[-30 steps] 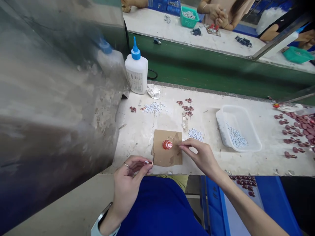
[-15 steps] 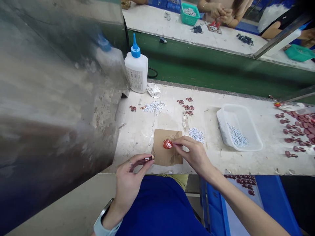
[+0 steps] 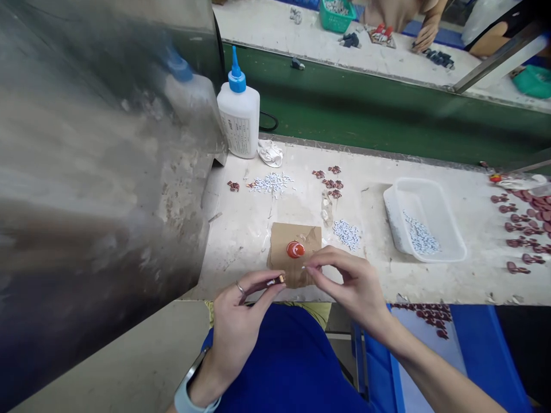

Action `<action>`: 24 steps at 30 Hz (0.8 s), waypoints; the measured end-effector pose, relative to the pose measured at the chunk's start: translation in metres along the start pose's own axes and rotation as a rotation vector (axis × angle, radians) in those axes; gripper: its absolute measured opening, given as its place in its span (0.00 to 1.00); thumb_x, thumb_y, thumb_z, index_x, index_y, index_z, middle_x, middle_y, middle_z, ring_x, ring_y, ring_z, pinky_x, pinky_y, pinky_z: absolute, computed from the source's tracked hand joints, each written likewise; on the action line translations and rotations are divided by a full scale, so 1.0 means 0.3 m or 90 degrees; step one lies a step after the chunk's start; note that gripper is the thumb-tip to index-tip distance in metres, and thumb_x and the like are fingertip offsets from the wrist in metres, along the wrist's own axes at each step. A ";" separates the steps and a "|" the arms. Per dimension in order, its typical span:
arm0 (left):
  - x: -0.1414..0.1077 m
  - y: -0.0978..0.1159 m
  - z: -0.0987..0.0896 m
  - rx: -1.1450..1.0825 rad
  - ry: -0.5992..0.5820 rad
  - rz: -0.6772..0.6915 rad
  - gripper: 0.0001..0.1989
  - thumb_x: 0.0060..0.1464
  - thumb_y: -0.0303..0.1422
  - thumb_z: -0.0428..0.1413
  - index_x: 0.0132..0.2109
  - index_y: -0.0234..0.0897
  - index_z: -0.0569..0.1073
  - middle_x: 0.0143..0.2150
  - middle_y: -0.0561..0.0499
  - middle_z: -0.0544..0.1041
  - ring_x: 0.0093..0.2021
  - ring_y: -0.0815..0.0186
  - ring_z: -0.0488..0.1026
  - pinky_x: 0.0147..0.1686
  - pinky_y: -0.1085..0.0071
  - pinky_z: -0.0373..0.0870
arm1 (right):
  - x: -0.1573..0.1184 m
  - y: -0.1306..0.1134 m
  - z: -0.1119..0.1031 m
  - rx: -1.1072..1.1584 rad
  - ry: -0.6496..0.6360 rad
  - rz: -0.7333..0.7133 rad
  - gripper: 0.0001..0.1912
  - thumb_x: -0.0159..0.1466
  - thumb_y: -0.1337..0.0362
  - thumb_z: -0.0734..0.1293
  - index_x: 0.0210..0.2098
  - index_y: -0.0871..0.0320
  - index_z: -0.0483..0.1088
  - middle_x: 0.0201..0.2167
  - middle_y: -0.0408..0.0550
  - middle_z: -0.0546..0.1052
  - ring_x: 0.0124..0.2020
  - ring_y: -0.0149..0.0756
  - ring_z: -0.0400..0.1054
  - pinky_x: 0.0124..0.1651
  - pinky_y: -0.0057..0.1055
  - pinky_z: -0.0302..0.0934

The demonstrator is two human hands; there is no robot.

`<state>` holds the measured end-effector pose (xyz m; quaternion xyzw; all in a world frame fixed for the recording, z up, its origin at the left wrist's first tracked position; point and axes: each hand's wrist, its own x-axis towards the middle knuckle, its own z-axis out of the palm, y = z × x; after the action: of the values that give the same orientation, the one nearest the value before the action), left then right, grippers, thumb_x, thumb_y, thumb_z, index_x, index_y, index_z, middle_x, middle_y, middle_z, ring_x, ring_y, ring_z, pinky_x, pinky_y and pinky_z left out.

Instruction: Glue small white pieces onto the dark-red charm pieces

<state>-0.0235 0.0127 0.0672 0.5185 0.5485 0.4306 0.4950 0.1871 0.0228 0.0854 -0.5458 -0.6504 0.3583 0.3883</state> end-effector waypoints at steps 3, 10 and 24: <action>-0.004 0.022 0.000 -0.003 -0.016 0.014 0.10 0.58 0.28 0.66 0.44 0.51 0.83 0.41 0.62 0.85 0.40 0.72 0.84 0.47 0.83 0.80 | -0.016 -0.058 0.009 0.109 -0.013 -0.002 0.08 0.67 0.71 0.72 0.42 0.52 0.79 0.37 0.43 0.83 0.39 0.34 0.78 0.42 0.35 0.72; -0.007 0.032 -0.001 -0.008 -0.023 0.073 0.13 0.57 0.26 0.66 0.45 0.51 0.82 0.41 0.63 0.85 0.41 0.73 0.84 0.47 0.82 0.81 | -0.008 -0.073 0.021 0.149 -0.039 -0.010 0.09 0.67 0.72 0.72 0.44 0.53 0.80 0.38 0.44 0.83 0.39 0.34 0.78 0.41 0.35 0.73; -0.011 0.026 -0.005 0.020 -0.008 0.065 0.16 0.54 0.24 0.67 0.44 0.54 0.83 0.40 0.66 0.85 0.38 0.74 0.84 0.46 0.85 0.80 | -0.014 -0.071 0.028 -0.029 -0.057 -0.159 0.09 0.70 0.76 0.69 0.47 0.63 0.78 0.39 0.52 0.82 0.38 0.33 0.78 0.39 0.28 0.75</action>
<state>-0.0241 0.0101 0.0754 0.5565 0.5246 0.4432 0.4676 0.1706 0.0152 0.1002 -0.4525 -0.7383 0.3162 0.3876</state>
